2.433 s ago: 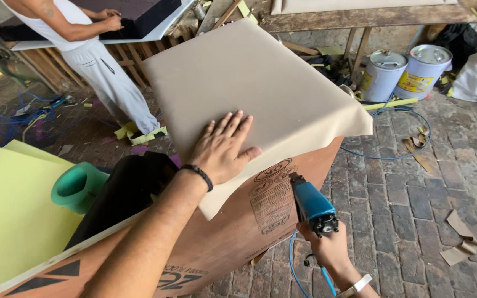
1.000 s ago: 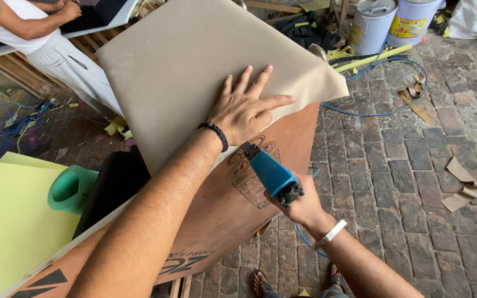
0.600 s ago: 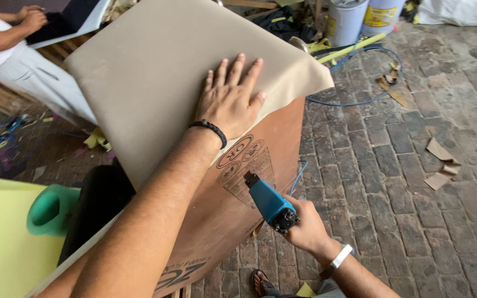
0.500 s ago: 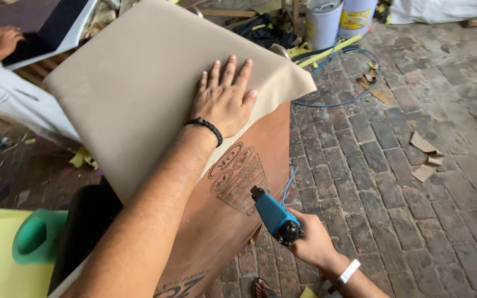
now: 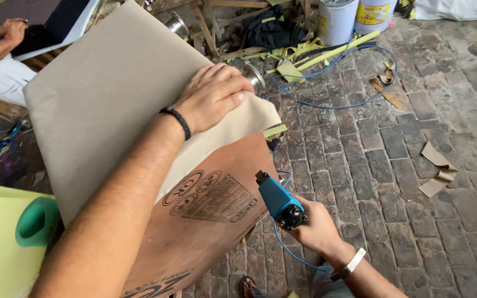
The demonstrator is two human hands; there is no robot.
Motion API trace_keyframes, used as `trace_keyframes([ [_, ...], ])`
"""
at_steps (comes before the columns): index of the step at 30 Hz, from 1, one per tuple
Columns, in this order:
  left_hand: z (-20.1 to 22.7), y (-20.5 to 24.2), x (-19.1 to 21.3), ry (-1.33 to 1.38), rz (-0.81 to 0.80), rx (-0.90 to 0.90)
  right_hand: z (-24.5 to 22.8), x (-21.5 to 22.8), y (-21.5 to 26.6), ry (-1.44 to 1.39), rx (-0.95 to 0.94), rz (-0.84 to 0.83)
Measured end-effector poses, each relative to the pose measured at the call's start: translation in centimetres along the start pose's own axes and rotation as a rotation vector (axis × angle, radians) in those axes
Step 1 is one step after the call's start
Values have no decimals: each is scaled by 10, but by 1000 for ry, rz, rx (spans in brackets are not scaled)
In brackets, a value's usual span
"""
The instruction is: The person staples beige fabric onto a wooden furniture frame using a pneumatic staple gun, then trims excess fabric with scissors. The person works on multiple edges and corners, smoothing the fabric before stapling.
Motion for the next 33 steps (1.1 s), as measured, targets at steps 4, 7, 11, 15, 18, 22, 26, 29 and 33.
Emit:
trace_keyframes([
  [4, 9, 6, 11, -27, -59, 26, -6, 26, -20, 9, 60, -36],
  [7, 22, 2, 10, -51, -103, 67, -5, 43, -31, -19, 18, -81],
  [11, 32, -1, 8, -124, -116, 60, 0, 50, -41, -28, 22, -109],
  [15, 39, 0, 6, -160, -54, 38, 14, 52, -46, 19, -73, -135],
  [18, 35, 1, 7, -130, -86, 166, 11, 48, -53, -39, -96, -158],
  [22, 40, 1, 2, -221, 16, 37, -2, 55, -55, -31, 93, -186],
  [26, 37, 1, -6, -267, 28, 111, -25, 54, -47, -25, 263, -248],
  [29, 35, -8, -7, -278, 68, 164, -42, 49, -47, -63, 461, -192],
  [33, 33, -32, -21, -287, -75, 273, -42, 45, -59, -73, 427, -99],
])
Point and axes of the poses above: each hand's wrist, its own y-axis away from the middle knuckle, its own x-axis out of the back of the hand, z = x × y, the point moved 4 cm from there along -y, towards the middle knuckle, and after that the axes turned 9 degrees about z, right-handed, at the moved point
